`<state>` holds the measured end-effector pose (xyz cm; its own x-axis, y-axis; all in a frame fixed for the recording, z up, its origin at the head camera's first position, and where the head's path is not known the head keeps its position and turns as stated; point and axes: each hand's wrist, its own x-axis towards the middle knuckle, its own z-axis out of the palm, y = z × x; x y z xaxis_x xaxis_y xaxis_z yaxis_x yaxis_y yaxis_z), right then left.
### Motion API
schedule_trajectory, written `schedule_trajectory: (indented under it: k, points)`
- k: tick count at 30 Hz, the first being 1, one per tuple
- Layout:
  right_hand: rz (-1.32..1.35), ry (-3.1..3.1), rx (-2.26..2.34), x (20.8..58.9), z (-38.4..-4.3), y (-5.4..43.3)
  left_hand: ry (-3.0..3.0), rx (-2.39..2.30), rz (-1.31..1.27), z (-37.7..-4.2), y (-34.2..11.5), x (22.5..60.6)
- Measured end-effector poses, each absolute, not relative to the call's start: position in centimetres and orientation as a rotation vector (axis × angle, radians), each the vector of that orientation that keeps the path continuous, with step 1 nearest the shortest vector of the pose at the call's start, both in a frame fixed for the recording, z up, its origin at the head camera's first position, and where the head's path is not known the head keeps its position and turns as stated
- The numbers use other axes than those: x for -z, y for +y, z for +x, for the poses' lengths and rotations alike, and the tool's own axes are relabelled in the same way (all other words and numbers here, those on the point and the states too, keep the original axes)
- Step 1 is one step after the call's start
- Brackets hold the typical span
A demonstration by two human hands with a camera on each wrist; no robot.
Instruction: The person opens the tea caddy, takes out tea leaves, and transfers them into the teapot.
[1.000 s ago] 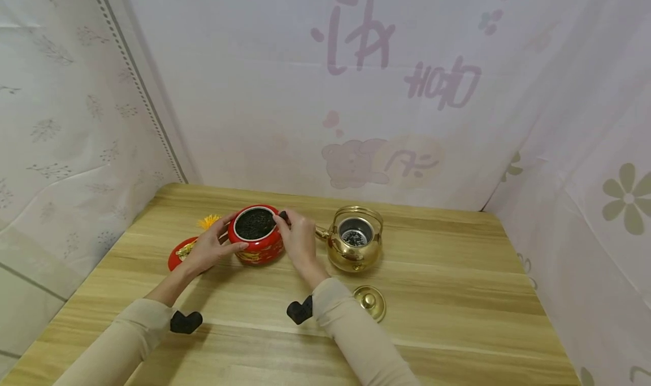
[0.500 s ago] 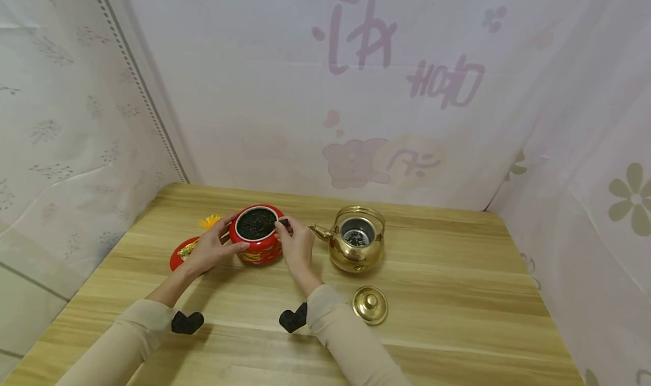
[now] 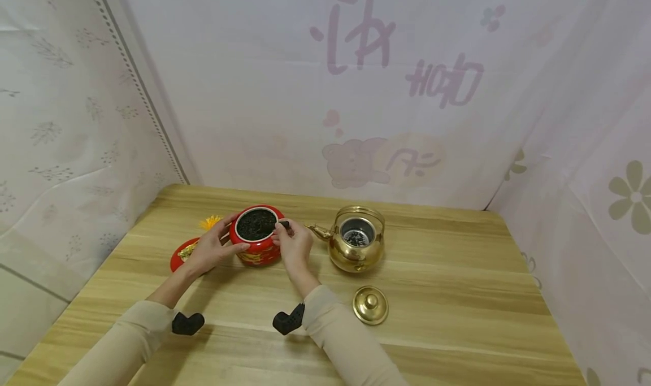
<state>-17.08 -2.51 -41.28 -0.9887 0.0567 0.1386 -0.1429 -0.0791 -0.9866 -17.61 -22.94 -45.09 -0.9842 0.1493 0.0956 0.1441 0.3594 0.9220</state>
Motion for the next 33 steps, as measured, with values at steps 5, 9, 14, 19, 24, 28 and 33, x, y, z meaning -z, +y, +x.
schedule_trajectory:
  k: [5, 9, 14, 19, 24, 28, 33]
  points:
    - [0.076, -2.016, -2.261, 41.0, -16.9, -2.4, 2.612, -1.734, 0.294, -17.5, -23.0, 45.1]
    - [0.069, -2.008, -2.310, 41.3, -16.9, -2.4, 2.614, -1.737, 0.303, -17.6, -23.0, 45.2]
    - [0.029, -1.981, -2.355, 41.3, -16.7, -2.4, 2.604, -1.750, 0.306, -17.6, -22.9, 45.3]
    - [0.008, -1.956, -2.386, 41.4, -16.6, -2.3, 2.596, -1.754, 0.301, -17.5, -22.8, 45.3]
    - [-0.037, -1.903, -2.463, 42.7, -17.2, -2.1, 2.594, -1.750, 0.301, -17.5, -22.8, 45.1]
    - [-0.077, -1.827, -2.513, 43.8, -17.7, -2.0, 2.589, -1.750, 0.298, -17.5, -22.9, 45.1]
    - [-0.098, -1.762, -2.520, 44.2, -17.8, -1.8, 2.590, -1.746, 0.287, -17.6, -23.0, 45.2]
